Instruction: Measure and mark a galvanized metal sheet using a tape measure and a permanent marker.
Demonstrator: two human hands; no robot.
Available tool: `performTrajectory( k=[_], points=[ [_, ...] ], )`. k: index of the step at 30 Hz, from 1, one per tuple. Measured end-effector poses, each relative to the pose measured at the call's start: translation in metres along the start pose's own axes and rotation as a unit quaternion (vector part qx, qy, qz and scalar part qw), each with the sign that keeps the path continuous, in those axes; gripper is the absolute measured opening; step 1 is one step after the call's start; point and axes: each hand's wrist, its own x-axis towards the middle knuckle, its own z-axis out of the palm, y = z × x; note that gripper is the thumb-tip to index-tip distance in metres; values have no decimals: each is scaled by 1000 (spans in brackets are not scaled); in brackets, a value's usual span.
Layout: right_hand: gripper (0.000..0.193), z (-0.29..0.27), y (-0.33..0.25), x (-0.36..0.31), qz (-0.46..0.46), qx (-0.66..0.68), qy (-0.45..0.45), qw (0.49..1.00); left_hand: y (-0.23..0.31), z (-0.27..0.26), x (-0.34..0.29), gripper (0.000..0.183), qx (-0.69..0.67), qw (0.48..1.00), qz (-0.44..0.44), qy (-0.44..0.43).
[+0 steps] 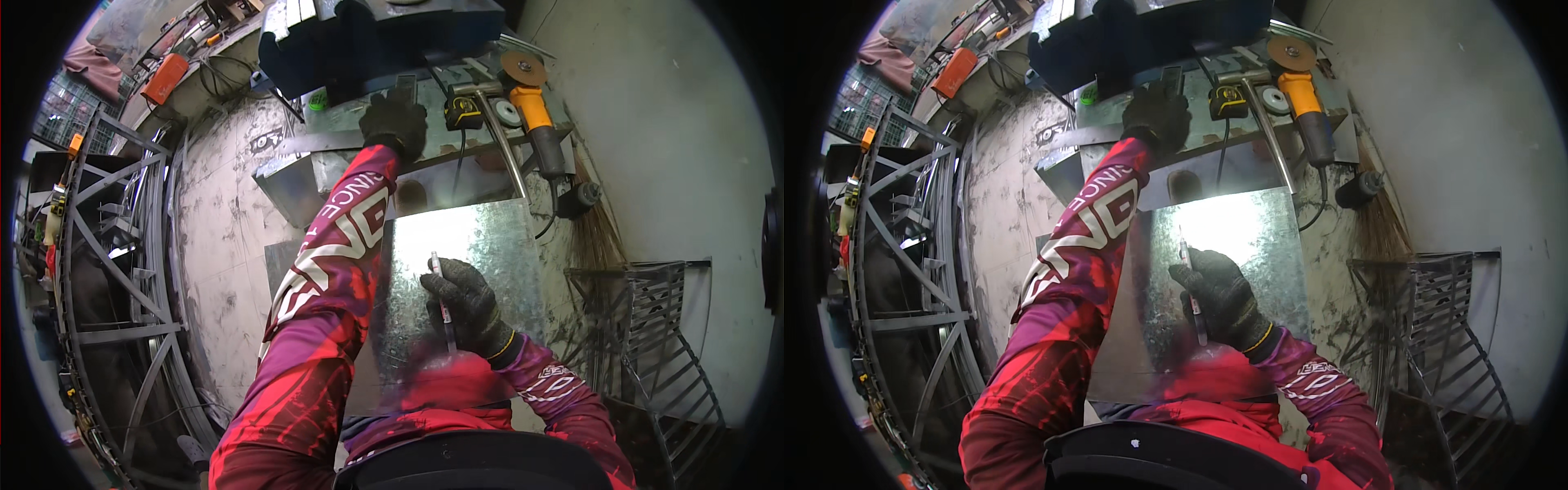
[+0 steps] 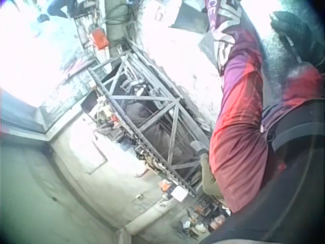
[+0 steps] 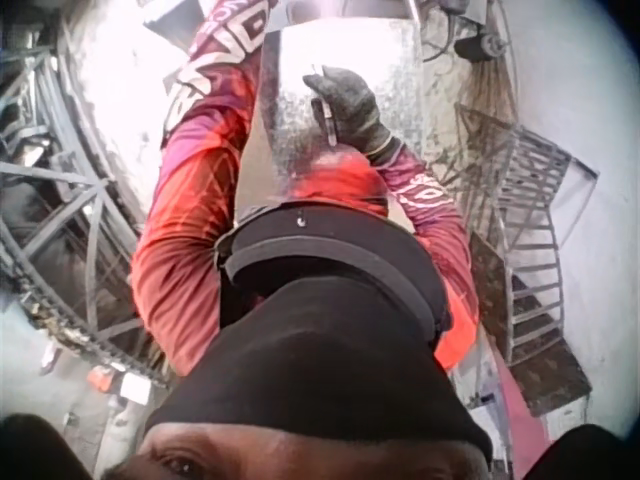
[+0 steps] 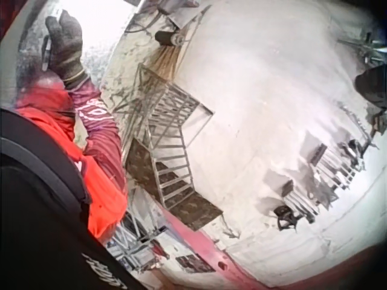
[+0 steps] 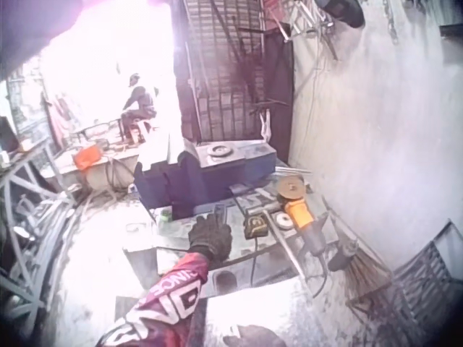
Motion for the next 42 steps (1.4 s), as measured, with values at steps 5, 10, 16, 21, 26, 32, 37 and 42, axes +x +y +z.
performTrajectory(
  k=[5, 10, 16, 21, 26, 32, 37, 42],
  points=[
    [52, -2, -4, 14, -15, 45, 1, 999, 13, -27, 6, 61, 4, 990, 138, -22],
    [57, -8, 0, 22, -12, 27, -7, 1000, 46, -5, 36, 61, -78, 983, 94, -136],
    [54, -4, 0, 15, -7, 19, 4, 1000, 52, 43, 51, 60, -115, 978, 64, -162],
    [40, 1, -4, 9, 38, 49, 38, 997, 55, -15, 11, 61, -249, 964, -13, -89],
    [56, -3, 17, -3, 96, 108, 158, 977, 20, -63, -64, 47, -434, 892, 118, -50],
    [86, -12, -21, 47, 54, 116, 135, 983, 2, -72, -224, 51, -493, 845, 202, -53],
    [51, 7, -49, 58, 11, -4, 117, 993, -50, -57, -263, 66, -734, 655, 98, -151],
    [48, 2, -60, 82, -188, -181, 14, 965, -77, -66, -250, 56, -680, 704, 6, -204]
  ],
)
